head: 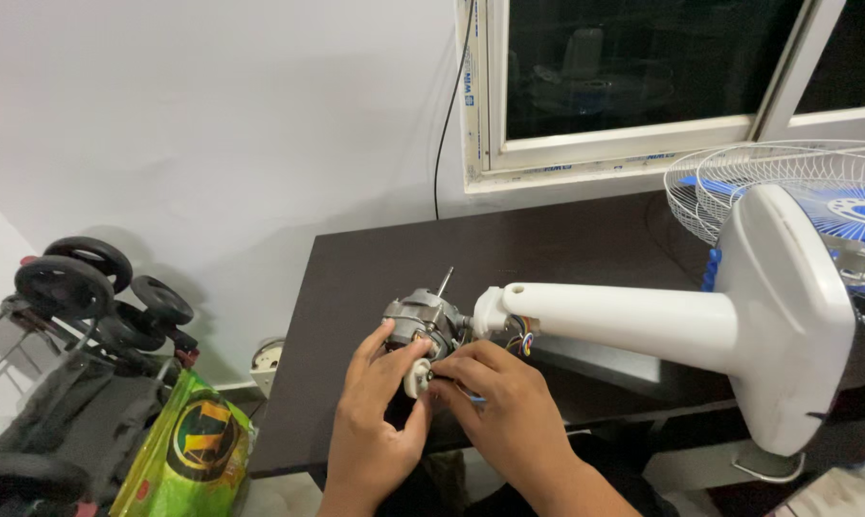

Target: The person disassembles a table fan by removing screws from the rear housing and detaching the motor assembly. They then reattach the rear housing and secure it with screws using a screwdriver.

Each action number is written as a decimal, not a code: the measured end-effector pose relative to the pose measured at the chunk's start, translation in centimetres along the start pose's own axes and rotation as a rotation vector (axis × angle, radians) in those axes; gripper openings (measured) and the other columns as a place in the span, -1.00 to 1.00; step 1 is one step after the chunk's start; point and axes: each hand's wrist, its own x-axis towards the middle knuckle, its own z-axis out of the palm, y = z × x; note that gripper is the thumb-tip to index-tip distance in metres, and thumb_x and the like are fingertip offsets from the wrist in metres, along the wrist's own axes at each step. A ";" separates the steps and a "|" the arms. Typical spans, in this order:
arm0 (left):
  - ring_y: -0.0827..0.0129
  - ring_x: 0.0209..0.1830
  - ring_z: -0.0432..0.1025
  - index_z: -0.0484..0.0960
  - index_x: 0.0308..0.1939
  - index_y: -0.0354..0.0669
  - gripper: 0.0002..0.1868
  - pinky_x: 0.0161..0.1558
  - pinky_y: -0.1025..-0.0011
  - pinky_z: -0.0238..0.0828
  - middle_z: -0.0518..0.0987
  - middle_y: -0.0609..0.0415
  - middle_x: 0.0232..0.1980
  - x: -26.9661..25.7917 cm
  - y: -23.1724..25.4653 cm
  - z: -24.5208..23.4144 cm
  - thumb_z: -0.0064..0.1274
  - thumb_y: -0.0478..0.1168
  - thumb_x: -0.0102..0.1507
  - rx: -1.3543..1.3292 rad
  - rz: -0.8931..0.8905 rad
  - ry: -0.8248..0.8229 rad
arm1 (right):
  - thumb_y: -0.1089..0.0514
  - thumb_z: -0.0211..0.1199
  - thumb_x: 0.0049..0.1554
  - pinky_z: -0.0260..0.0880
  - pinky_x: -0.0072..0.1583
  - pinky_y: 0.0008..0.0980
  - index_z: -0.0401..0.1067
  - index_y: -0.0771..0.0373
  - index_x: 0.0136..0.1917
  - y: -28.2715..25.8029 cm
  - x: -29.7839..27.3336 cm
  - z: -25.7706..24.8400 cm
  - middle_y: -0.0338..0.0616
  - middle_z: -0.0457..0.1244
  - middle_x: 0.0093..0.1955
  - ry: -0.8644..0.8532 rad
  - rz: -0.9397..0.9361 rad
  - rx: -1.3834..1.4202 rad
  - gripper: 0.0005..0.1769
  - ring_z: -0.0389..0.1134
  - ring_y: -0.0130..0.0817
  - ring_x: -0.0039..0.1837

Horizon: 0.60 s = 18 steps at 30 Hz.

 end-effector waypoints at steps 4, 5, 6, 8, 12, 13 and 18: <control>-0.03 0.46 0.31 0.60 0.18 -0.11 -0.42 0.33 0.10 0.32 0.68 0.00 0.10 0.1 0.2 -0.3 0.23 -0.43 0.05 0.045 0.104 0.011 | 0.19 0.41 0.03 0.56 -0.07 -0.44 0.57 0.26 -0.06 0.0 0.0 0.0 -0.19 0.39 -0.09 0.046 -0.085 0.083 -0.82 0.52 -0.36 -0.11; -0.03 0.46 0.30 0.60 0.18 -0.11 -0.42 0.33 0.10 0.32 0.68 0.00 0.10 0.1 0.3 -0.3 0.23 -0.44 0.05 0.045 0.113 0.014 | 0.20 0.39 0.04 0.58 -0.06 -0.45 0.56 0.27 -0.07 -0.1 0.0 0.0 -0.19 0.39 -0.10 0.033 -0.059 0.126 -0.83 0.53 -0.38 -0.10; -0.03 0.47 0.30 0.60 0.19 -0.12 -0.41 0.34 0.10 0.32 0.68 0.00 0.11 0.1 0.3 -0.3 0.22 -0.44 0.05 0.044 0.122 0.016 | 0.21 0.38 0.05 0.60 -0.05 -0.47 0.55 0.28 -0.07 -0.2 0.1 0.1 -0.20 0.38 -0.11 0.019 -0.032 0.170 -0.84 0.53 -0.39 -0.09; -0.03 0.47 0.31 0.60 0.18 -0.11 -0.40 0.35 0.09 0.31 0.68 0.01 0.09 0.2 0.4 -0.4 0.20 -0.46 0.04 0.037 0.108 0.009 | 0.21 0.39 0.04 0.56 -0.07 -0.43 0.55 0.28 -0.11 -0.2 0.5 0.0 -0.19 0.38 -0.16 -0.022 0.058 0.190 -0.86 0.50 -0.39 -0.14; -0.02 0.48 0.30 0.62 0.17 -0.10 -0.41 0.35 0.11 0.31 0.69 0.03 0.09 0.2 0.4 -0.3 0.21 -0.47 0.04 0.051 0.068 -0.004 | 0.24 0.39 0.02 0.49 -0.07 -0.38 0.53 0.31 -0.15 -0.3 0.7 -0.1 -0.16 0.38 -0.22 -0.043 0.120 0.214 -0.88 0.45 -0.35 -0.18; -0.02 0.47 0.30 0.62 0.16 -0.10 -0.42 0.34 0.11 0.31 0.69 0.03 0.09 0.2 0.4 -0.3 0.21 -0.46 0.04 0.047 0.068 -0.001 | 0.24 0.39 0.03 0.51 -0.06 -0.39 0.52 0.31 -0.15 -0.3 0.7 0.0 -0.16 0.37 -0.21 -0.044 0.111 0.224 -0.88 0.46 -0.35 -0.17; 0.00 0.45 0.32 0.65 0.13 -0.12 -0.48 0.35 0.12 0.30 0.70 0.05 0.08 0.2 0.1 -0.2 0.23 -0.44 0.06 0.047 0.096 0.023 | 0.26 0.36 0.04 0.52 -0.06 -0.39 0.50 0.30 -0.11 0.1 0.6 0.0 -0.16 0.36 -0.17 -0.053 0.031 0.216 -0.88 0.47 -0.34 -0.15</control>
